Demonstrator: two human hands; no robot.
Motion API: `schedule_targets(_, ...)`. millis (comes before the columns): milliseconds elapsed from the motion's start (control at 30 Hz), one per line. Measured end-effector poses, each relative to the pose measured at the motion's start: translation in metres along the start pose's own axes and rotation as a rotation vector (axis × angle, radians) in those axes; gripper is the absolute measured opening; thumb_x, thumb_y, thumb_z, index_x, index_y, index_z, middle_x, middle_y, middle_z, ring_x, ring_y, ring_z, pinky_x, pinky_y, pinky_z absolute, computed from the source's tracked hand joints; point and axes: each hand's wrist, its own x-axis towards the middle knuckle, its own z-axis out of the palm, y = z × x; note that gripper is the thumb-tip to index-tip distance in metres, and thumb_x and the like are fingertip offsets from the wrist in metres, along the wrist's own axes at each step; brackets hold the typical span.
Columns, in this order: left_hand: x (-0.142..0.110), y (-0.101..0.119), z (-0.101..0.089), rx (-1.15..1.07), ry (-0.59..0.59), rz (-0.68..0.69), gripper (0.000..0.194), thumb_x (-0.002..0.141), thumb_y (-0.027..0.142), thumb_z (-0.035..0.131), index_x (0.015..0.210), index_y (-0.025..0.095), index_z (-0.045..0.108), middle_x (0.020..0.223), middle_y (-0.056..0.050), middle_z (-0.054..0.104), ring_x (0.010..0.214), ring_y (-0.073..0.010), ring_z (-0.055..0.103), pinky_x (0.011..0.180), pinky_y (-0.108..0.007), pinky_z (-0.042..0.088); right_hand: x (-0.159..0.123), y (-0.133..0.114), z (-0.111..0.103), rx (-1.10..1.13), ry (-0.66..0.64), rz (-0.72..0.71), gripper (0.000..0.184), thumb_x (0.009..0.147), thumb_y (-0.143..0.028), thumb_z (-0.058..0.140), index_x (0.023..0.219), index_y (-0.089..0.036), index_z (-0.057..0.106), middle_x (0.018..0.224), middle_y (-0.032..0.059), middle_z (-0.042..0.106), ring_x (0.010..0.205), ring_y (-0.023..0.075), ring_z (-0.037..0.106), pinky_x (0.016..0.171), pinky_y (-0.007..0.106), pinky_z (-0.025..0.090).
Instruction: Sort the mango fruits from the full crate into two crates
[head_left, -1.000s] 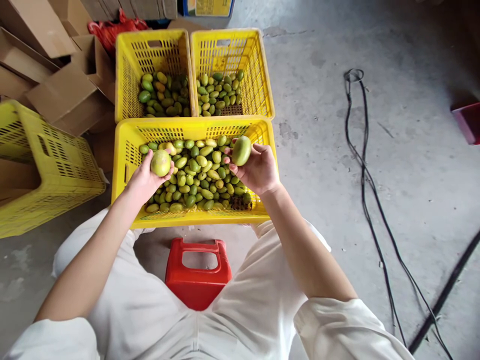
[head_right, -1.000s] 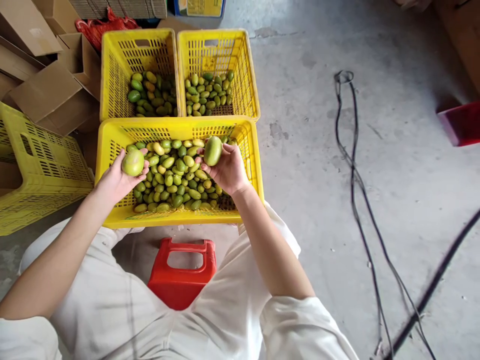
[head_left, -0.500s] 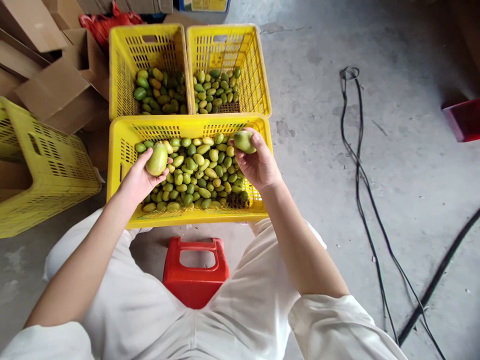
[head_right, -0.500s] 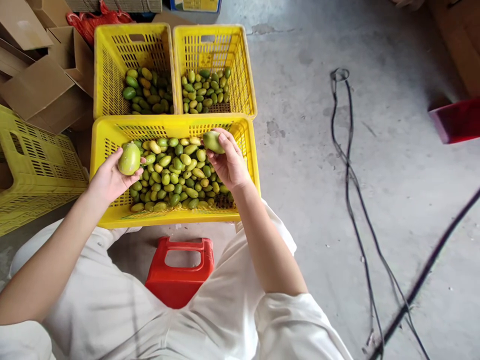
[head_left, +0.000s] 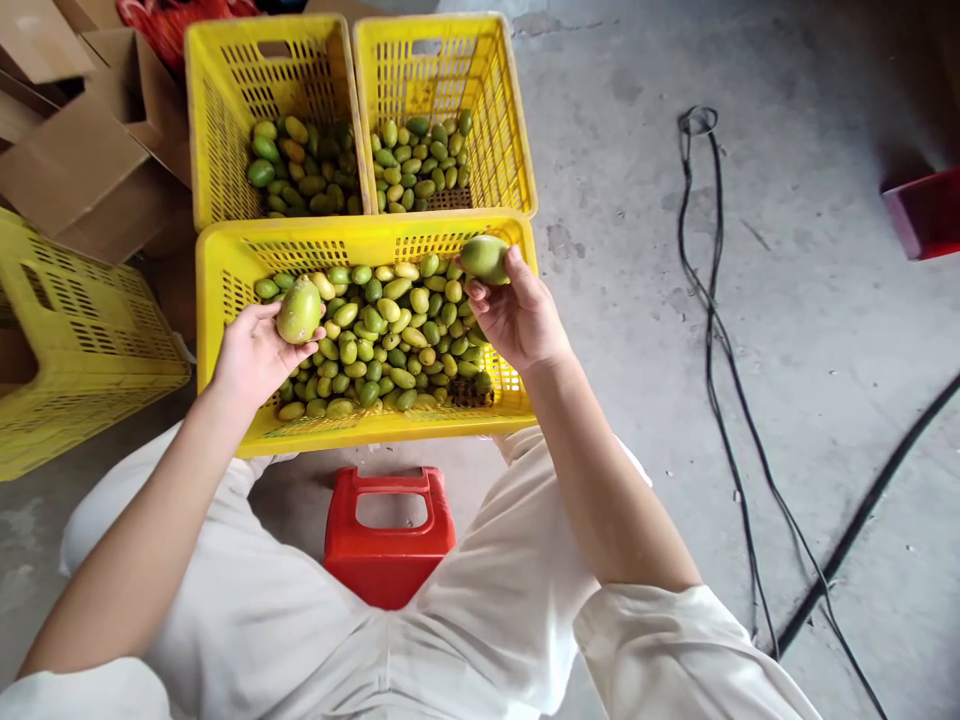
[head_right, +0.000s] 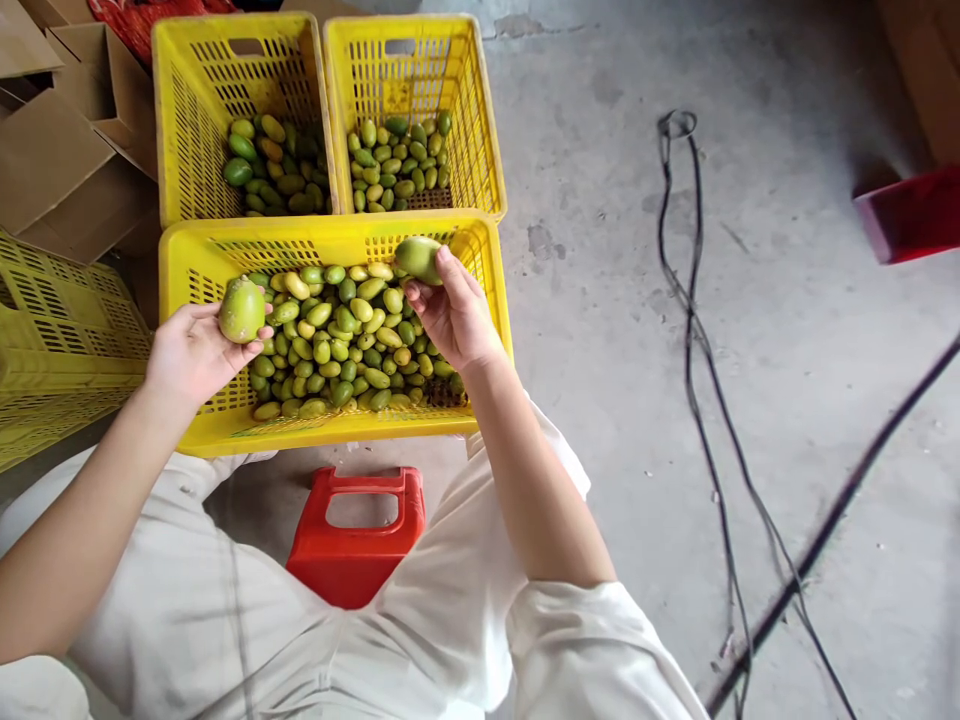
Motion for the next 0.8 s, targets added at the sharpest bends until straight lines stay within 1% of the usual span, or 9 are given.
schedule_targets(100, 0.001, 0.0, -0.002, 0.01, -0.003, -0.005, 0.028, 0.096, 0.035, 0.073, 0.118, 0.021, 0.082, 0.108, -0.014, 0.087, 0.1, -0.0338, 0.085, 0.067, -0.036, 0.067, 0.002, -0.001, -0.01, -0.008, 0.023, 0.043, 0.054, 0.1, -0.075, 0.08, 0.133, -0.033, 0.072, 0.1, 0.004, 0.075, 0.088, 0.0203, 0.074, 0.057, 0.027, 0.06)
schedule_targets(167, 0.001, 0.0, -0.001, 0.008, 0.004, -0.019, 0.029, 0.096, 0.034, 0.072, 0.12, 0.02, 0.082, 0.107, -0.014, 0.086, 0.094, -0.0317, 0.084, 0.064, -0.034, 0.065, 0.004, -0.001, -0.018, -0.034, 0.053, 0.049, 0.05, 0.101, -0.076, 0.078, 0.124, -0.031, 0.073, 0.09, 0.003, 0.072, 0.084, 0.02, 0.074, 0.052, 0.024, 0.057)
schedule_targets(233, 0.001, 0.0, 0.0, -0.002, 0.02, -0.035, 0.03, 0.097, 0.033, 0.07, 0.121, 0.018, 0.081, 0.106, -0.014, 0.086, 0.087, -0.0285, 0.083, 0.061, -0.032, 0.063, 0.006, 0.0, -0.025, -0.069, 0.065, 0.028, 0.047, 0.106, -0.075, 0.07, 0.11, -0.028, 0.073, 0.084, 0.0031, 0.073, 0.081, 0.019, 0.076, 0.051, 0.022, 0.054)
schedule_targets(300, -0.001, 0.001, 0.003, -0.01, 0.035, -0.048, 0.032, 0.098, 0.032, 0.068, 0.123, 0.017, 0.08, 0.105, -0.014, 0.086, 0.084, -0.0269, 0.082, 0.06, -0.03, 0.062, 0.008, 0.0, -0.03, -0.106, 0.059, -0.015, 0.051, 0.112, -0.074, 0.06, 0.099, -0.025, 0.071, 0.085, 0.0045, 0.077, 0.083, 0.0186, 0.079, 0.053, 0.022, 0.054)
schedule_targets(367, -0.002, 0.002, 0.005, -0.015, 0.043, -0.056, 0.033, 0.098, 0.032, 0.068, 0.127, 0.019, 0.078, 0.106, -0.013, 0.086, 0.083, -0.0267, 0.082, 0.059, -0.029, 0.061, 0.009, 0.0, -0.032, -0.135, 0.052, -0.062, 0.051, 0.111, -0.074, 0.061, 0.097, -0.025, 0.071, 0.094, 0.0068, 0.083, 0.09, 0.021, 0.082, 0.057, 0.025, 0.058)
schedule_targets(467, -0.004, 0.002, 0.008, -0.031, 0.057, -0.062, 0.029, 0.099, 0.032, 0.07, 0.124, 0.02, 0.077, 0.105, -0.012, 0.085, 0.079, -0.0252, 0.081, 0.057, -0.028, 0.06, 0.007, 0.001, -0.035, -0.156, 0.046, -0.103, 0.053, 0.097, -0.08, 0.078, 0.107, -0.029, 0.071, 0.113, 0.008, 0.084, 0.101, 0.0257, 0.083, 0.06, 0.03, 0.065)
schedule_targets(533, -0.004, 0.001, 0.009, -0.044, 0.068, -0.063, 0.021, 0.1, 0.031, 0.071, 0.117, 0.02, 0.078, 0.101, -0.011, 0.085, 0.075, -0.0236, 0.08, 0.054, -0.027, 0.059, 0.004, 0.002, -0.037, -0.17, 0.042, -0.106, 0.061, 0.091, -0.087, 0.081, 0.114, -0.032, 0.07, 0.119, 0.0072, 0.082, 0.101, 0.0261, 0.082, 0.059, 0.032, 0.065)
schedule_targets(667, 0.0, -0.003, 0.012, -0.057, 0.087, -0.02, 0.009, 0.101, 0.033, 0.078, 0.102, 0.023, 0.077, 0.093, -0.007, 0.084, 0.068, -0.0193, 0.075, 0.051, -0.024, 0.054, 0.001, 0.006, -0.043, -0.218, 0.028, -0.072, 0.069, 0.092, -0.098, 0.07, 0.116, -0.033, 0.067, 0.108, 0.0064, 0.077, 0.085, 0.0218, 0.075, 0.052, 0.031, 0.056)
schedule_targets(800, 0.0, -0.003, 0.018, -0.122, 0.167, 0.015, 0.022, 0.1, 0.037, 0.087, 0.092, 0.024, 0.072, 0.084, -0.002, 0.078, 0.061, -0.0127, 0.063, 0.049, -0.021, 0.048, 0.003, 0.006, -0.049, -0.236, -0.011, 0.002, 0.068, 0.095, -0.098, 0.065, 0.103, -0.03, 0.063, 0.1, 0.007, 0.073, 0.072, 0.0186, 0.065, 0.051, 0.034, 0.054)
